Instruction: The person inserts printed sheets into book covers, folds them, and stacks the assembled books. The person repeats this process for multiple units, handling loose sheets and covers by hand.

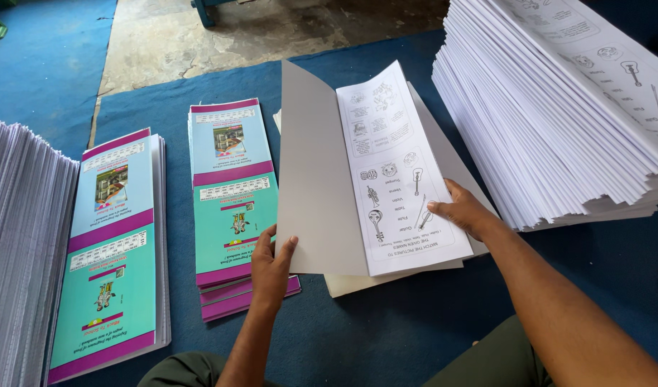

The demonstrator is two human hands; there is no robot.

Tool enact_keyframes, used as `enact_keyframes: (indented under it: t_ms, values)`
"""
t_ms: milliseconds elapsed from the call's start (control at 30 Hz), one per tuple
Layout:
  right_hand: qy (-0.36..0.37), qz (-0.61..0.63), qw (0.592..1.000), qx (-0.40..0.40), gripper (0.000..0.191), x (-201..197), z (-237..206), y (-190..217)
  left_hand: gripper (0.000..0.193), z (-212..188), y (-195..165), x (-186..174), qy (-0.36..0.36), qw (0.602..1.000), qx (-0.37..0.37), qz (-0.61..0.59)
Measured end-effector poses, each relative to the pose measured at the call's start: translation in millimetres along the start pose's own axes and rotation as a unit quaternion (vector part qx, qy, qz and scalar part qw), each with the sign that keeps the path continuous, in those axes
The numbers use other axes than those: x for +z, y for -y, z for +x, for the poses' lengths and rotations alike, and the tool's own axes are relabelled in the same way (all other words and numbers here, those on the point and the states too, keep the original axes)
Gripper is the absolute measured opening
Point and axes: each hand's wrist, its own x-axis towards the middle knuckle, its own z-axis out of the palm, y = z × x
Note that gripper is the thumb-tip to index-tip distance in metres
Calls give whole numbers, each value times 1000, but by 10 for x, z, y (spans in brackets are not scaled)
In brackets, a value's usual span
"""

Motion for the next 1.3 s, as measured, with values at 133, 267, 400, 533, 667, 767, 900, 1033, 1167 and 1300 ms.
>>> enact_keyframes:
  t_ms: [133,267,400,533,667,767,900,1033,1167,1300]
  values:
    - [-18,-40,999,-7,78,3,21,-32,53,-19,-39,5,13,1000,13,-9]
    - [-17,-52,998,-11,79,6,43,-50,52,-45,-78,57,49,998,-4,-43]
    - [-17,-58,998,-5,78,23,55,-59,50,-124,-131,145,104,986,-40,-122]
    - [-18,-70,997,-10,76,31,61,-80,53,-207,-217,197,158,968,-46,-191]
    - [-14,-62,998,-18,77,28,76,-95,77,-274,-292,226,191,961,-41,-197]
    - [-15,-66,998,-6,77,32,86,-97,94,-323,-302,291,216,955,-49,-198]
    - [-18,-73,997,5,76,36,91,-102,98,-401,-261,456,248,953,-67,-158]
    - [-6,-50,999,-3,75,23,120,-152,82,-487,-221,692,299,951,15,-70]
    - [-5,-118,993,3,69,5,208,-261,64,-507,-170,896,323,945,-36,19]
    - [16,-43,999,-8,63,3,315,-340,60,-488,-63,1041,310,951,11,0]
